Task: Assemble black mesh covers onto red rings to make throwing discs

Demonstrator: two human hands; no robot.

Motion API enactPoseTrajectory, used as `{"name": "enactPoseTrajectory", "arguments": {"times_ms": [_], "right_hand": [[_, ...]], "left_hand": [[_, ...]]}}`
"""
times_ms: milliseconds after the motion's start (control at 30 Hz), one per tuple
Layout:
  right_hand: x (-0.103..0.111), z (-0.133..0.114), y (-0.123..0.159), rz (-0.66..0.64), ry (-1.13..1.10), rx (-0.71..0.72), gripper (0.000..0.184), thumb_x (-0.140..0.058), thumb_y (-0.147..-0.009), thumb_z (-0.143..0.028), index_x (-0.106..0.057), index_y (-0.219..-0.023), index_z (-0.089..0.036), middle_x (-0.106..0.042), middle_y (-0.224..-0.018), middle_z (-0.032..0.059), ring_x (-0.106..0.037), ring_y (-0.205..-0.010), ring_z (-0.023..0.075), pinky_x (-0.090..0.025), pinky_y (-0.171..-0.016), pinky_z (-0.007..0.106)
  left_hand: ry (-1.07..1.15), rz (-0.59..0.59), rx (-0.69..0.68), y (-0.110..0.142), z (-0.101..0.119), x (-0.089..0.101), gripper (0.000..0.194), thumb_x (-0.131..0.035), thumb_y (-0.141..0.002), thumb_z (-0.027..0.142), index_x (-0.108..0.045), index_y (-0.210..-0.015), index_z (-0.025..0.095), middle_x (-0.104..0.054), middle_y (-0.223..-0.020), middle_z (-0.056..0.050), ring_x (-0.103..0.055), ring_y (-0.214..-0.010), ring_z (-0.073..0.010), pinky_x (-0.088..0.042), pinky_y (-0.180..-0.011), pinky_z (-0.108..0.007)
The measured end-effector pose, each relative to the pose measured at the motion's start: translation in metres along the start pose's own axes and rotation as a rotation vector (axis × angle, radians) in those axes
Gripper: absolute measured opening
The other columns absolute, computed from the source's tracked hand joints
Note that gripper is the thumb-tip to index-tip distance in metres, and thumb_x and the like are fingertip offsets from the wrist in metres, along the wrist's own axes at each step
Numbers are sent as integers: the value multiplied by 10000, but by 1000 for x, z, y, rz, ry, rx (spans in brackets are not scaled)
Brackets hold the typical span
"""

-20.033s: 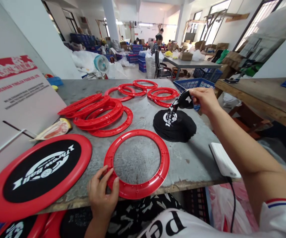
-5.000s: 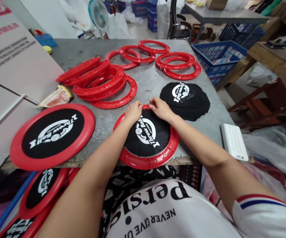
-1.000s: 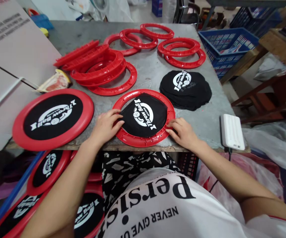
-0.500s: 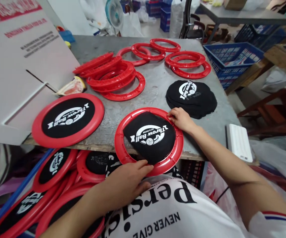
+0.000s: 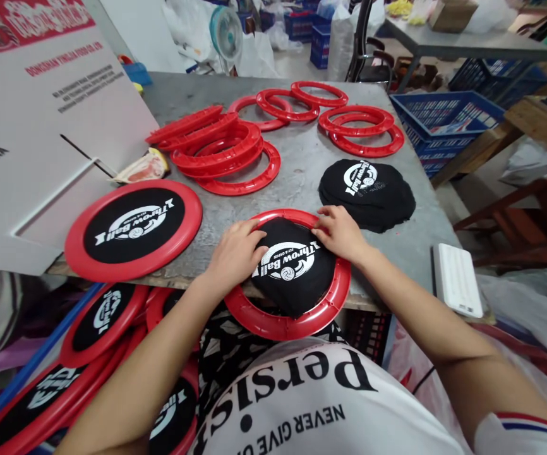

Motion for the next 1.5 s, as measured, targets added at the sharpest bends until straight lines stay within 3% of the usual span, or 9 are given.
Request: {"name": "enactPoseTrajectory", "arguments": {"times_ms": [100,300,533,700,833,933,1033,1200,1500], "right_hand": [[3,-18,1,-30,147,58,160,-684,-876,-266,-740,-962,-143,-589,-1370,207,-519,-1187,395,-485,-937,550],[-4,-25,4,-44,142,68,145,-661,-897,-259,-749,-959,-163,-591,-1360,200,-534,-1143,383,-493,-911,555],[-14,-11,-2,-52,1,34,240,-598,-920,-197,-765,-1091,-217,-618,-1316,144,-550,-1145,333,-501,-968,527],[-16,-12,-11,-193,-195,229,250,-644,-874,-151,-726,-1100,-222,-627,-1315,109,-547,-1194,294,-462,-1062,496],[-20,-21,-10,-164,-325,250,334,-661,-802,-103,-647,-1117,-215,-655,-1260,101,-558,-1199,296,-445,-1070,516],[-24,-26,-9,-105,-417,178,383,-672,-777,-132,-599,-1145,-208,-642,-1267,116,-574,-1197,293,-446,-1071,520],[-28,-30,-10,-94,-469,163,410,-660,-778,-147,-574,-1173,-212,-640,-1267,120,-581,-1211,280,-444,-1082,510],[-36,-33,-11,-101,-439,131,420,-671,-774,-163,-577,-1179,-225,-650,-1254,110,-593,-1194,276,-458,-1066,505],[-36,-46,-9,-122,-182,-11,401,-712,-833,-251,-622,-1209,-145,-684,-1162,165,-592,-1096,319,-467,-1000,508]], "left_hand": [[-42,-45,39,-9,-13,-12,425,-548,-972,334,-634,-1336,133,-467,-1566,-165,-446,-1418,-379,-398,-1158,-550],[-62,-63,52,1,-18,-13,414,-459,-1012,376,-674,-1263,126,-643,-1364,-175,-563,-1298,-349,-472,-1080,-507],[-284,-215,178,49,20,5,469,-432,-1017,465,-743,-1025,114,-727,-995,-206,-676,-1007,-397,-562,-705,-437],[-222,-448,203,76,41,21,462,-414,-1020,510,-707,-1000,154,-749,-817,-140,-736,-754,-361,-510,-615,-406],[-263,-237,244,68,45,26,414,-395,-1035,447,-693,-942,175,-741,-830,-132,-720,-774,-334,-468,-597,-377],[-212,-81,122,47,46,16,296,-448,-1020,303,-699,-943,167,-738,-950,-130,-681,-959,-318,-496,-728,-390],[-211,-52,33,27,45,-3,226,-492,-977,195,-708,-963,129,-728,-1006,-153,-630,-1027,-324,-481,-856,-425],[-216,14,121,14,39,-27,237,-489,-975,205,-704,-1014,112,-706,-1006,-181,-612,-1005,-326,-451,-862,-448],[-170,68,150,12,29,-41,222,-507,-969,223,-710,-957,133,-705,-983,-170,-606,-988,-330,-414,-859,-467]]}}
Point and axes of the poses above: each hand's wrist, its own y-axis away from the middle knuckle, its own x-axis out of the back of the hand, z = x × y, the point moved 1 cm from there along -y, towards the middle knuckle
